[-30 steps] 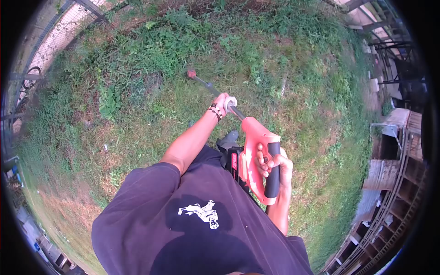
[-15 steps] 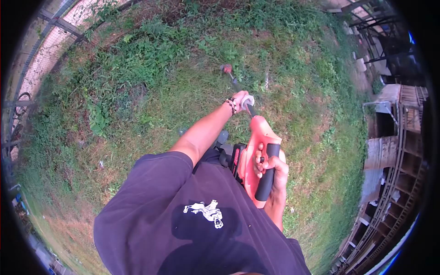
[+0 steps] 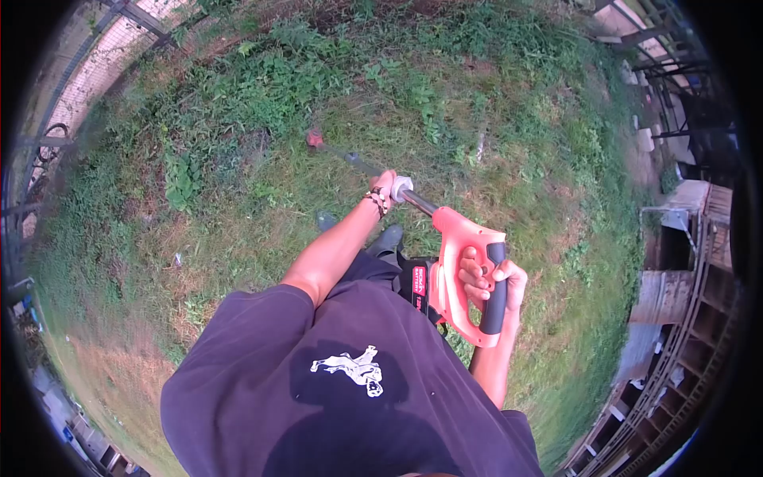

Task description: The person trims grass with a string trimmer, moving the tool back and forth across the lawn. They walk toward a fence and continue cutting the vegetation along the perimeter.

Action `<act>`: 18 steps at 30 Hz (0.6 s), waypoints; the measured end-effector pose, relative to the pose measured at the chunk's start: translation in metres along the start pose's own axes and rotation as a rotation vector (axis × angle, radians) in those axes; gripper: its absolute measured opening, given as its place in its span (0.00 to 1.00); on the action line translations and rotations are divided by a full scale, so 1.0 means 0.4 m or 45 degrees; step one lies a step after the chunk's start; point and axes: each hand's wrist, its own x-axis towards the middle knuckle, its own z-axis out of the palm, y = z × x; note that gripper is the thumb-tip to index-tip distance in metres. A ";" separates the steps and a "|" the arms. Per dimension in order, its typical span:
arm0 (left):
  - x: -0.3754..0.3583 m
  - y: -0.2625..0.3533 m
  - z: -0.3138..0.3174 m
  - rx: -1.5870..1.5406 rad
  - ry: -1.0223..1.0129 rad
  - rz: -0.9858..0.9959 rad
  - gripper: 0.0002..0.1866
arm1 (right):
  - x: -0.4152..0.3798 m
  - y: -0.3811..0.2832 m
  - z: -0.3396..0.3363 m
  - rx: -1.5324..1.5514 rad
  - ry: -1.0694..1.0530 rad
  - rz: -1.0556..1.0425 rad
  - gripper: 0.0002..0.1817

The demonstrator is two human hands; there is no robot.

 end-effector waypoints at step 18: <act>-0.025 -0.175 0.156 -0.018 -0.417 -0.154 0.09 | -0.132 0.026 -0.018 -0.389 0.200 -0.308 0.24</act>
